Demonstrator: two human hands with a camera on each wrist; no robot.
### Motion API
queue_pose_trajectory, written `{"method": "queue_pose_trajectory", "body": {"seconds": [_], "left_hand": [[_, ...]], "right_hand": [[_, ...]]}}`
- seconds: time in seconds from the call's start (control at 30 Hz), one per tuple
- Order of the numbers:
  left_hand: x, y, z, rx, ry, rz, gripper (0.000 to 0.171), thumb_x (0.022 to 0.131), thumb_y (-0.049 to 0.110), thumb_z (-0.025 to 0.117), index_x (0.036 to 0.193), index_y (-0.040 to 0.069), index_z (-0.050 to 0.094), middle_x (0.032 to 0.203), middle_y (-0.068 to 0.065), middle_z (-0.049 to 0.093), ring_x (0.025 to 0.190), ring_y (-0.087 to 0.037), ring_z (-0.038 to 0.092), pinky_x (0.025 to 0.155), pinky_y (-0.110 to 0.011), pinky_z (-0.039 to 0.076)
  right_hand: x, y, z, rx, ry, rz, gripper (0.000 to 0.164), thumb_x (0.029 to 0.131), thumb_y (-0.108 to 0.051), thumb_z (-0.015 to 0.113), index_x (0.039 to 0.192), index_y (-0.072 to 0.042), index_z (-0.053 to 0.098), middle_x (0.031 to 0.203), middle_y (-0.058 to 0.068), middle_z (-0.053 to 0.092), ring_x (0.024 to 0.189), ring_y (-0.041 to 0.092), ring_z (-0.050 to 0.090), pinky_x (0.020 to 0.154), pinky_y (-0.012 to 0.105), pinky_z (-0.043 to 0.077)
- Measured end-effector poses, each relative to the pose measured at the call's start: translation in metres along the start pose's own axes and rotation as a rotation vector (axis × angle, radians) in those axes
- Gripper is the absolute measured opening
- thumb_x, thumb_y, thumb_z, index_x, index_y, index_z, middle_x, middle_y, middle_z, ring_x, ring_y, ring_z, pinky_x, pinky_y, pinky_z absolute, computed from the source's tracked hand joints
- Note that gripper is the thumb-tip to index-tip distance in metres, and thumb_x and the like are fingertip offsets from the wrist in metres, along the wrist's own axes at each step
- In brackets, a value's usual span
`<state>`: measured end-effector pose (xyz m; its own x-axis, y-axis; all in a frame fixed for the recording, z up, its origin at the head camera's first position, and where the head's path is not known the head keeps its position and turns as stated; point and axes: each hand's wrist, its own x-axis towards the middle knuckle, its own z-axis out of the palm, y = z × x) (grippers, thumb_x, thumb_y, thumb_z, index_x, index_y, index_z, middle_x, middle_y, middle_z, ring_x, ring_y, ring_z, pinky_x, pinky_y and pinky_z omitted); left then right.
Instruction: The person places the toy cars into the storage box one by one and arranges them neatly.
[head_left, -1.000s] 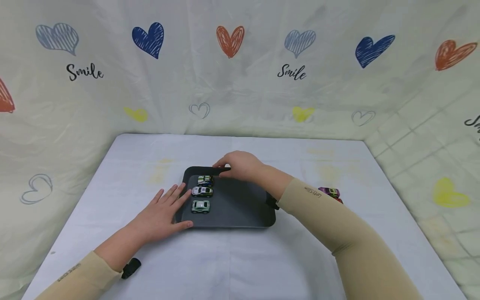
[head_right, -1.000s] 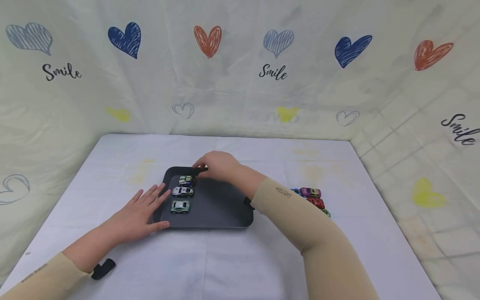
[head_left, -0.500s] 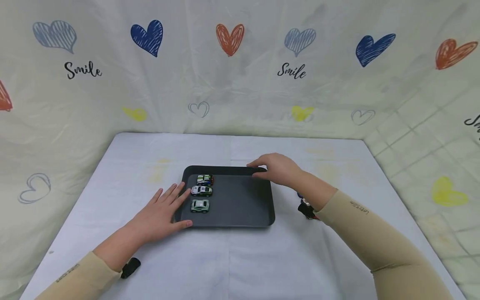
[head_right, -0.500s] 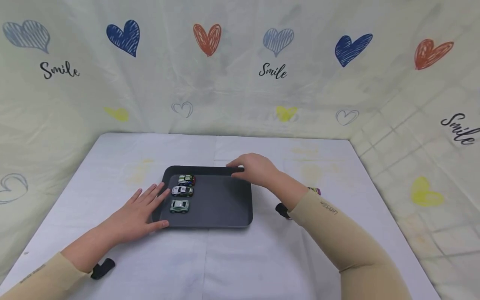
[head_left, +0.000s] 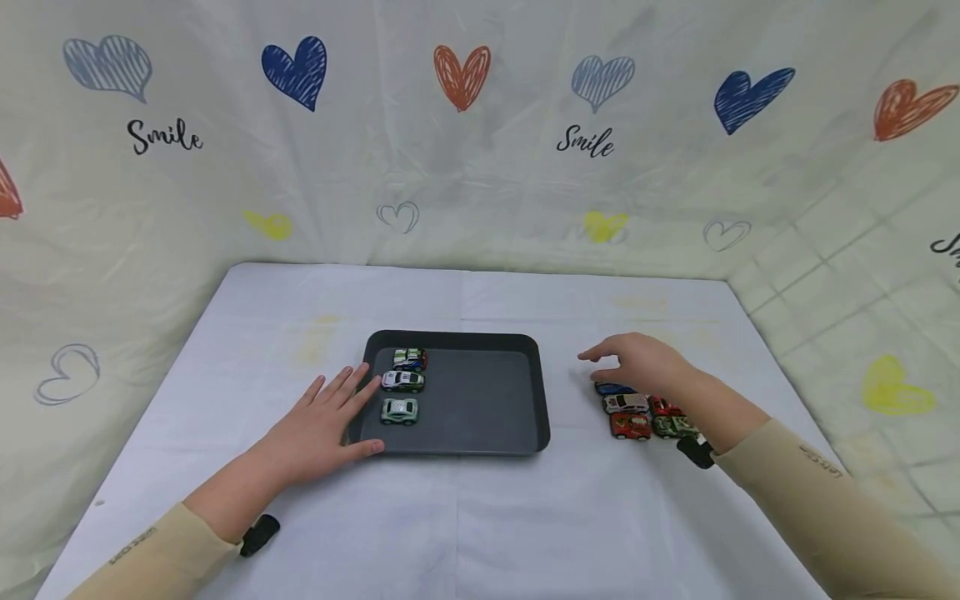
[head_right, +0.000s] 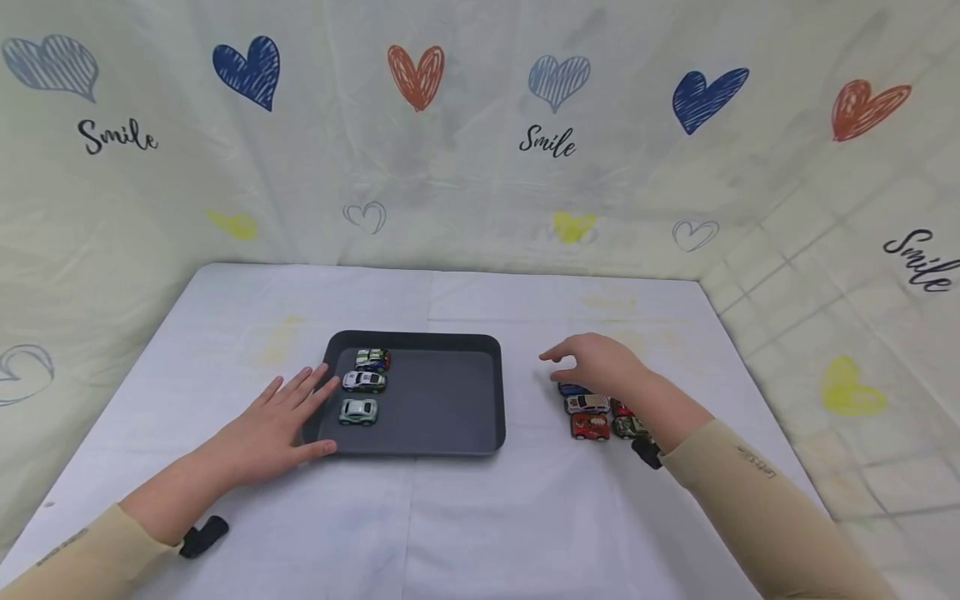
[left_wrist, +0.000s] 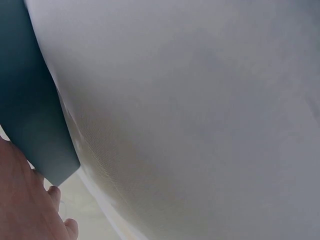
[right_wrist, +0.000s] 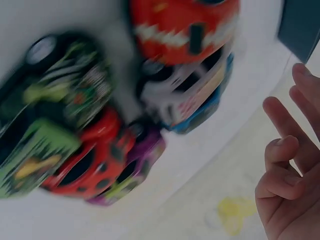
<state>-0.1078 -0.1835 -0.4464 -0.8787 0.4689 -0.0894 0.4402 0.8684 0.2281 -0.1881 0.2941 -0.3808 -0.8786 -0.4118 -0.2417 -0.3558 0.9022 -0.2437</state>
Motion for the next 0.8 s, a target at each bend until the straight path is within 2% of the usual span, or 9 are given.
{"method": "queue_pose_trajectory", "body": {"seconds": [0.17, 0.33, 0.57, 0.8], "left_hand": [[-0.001, 0.0, -0.001, 0.0, -0.007, -0.004, 0.095, 0.088, 0.075, 0.049, 0.16, 0.02, 0.02, 0.166, -0.008, 0.009, 0.151, -0.034, 0.01, 0.12, -0.057, 0.006], [-0.001, 0.0, -0.001, -0.006, 0.019, 0.004, 0.093, 0.089, 0.072, 0.053, 0.16, 0.019, 0.023, 0.166, -0.008, 0.013, 0.151, -0.033, 0.012, 0.12, -0.057, 0.008], [0.0, 0.001, -0.001, -0.005, 0.005, 0.0, 0.095, 0.088, 0.075, 0.049, 0.16, 0.019, 0.022, 0.166, -0.007, 0.01, 0.151, -0.033, 0.011, 0.12, -0.057, 0.007], [-0.001, 0.003, -0.002, -0.011, 0.013, 0.003, 0.093, 0.089, 0.072, 0.052, 0.16, 0.019, 0.022, 0.166, -0.008, 0.012, 0.151, -0.034, 0.013, 0.119, -0.058, 0.008]], "right_hand": [[-0.01, 0.017, -0.004, -0.001, -0.046, 0.041, 0.037, 0.093, -0.025, 0.071, 0.129, -0.016, 0.069, 0.129, 0.011, 0.065, 0.125, 0.039, 0.054, 0.1, 0.056, 0.046], [-0.013, 0.027, -0.008, 0.014, -0.069, 0.044, 0.034, 0.094, -0.022, 0.07, 0.127, -0.013, 0.07, 0.127, 0.012, 0.067, 0.123, 0.04, 0.055, 0.098, 0.057, 0.047], [-0.008, 0.035, -0.006, 0.058, -0.154, 0.062, 0.031, 0.095, -0.017, 0.068, 0.125, -0.013, 0.071, 0.128, 0.016, 0.065, 0.123, 0.042, 0.054, 0.094, 0.055, 0.049], [-0.001, 0.041, -0.001, 0.076, -0.204, 0.061, 0.029, 0.095, -0.011, 0.065, 0.123, -0.013, 0.072, 0.124, 0.015, 0.067, 0.12, 0.039, 0.056, 0.094, 0.054, 0.049]]}}
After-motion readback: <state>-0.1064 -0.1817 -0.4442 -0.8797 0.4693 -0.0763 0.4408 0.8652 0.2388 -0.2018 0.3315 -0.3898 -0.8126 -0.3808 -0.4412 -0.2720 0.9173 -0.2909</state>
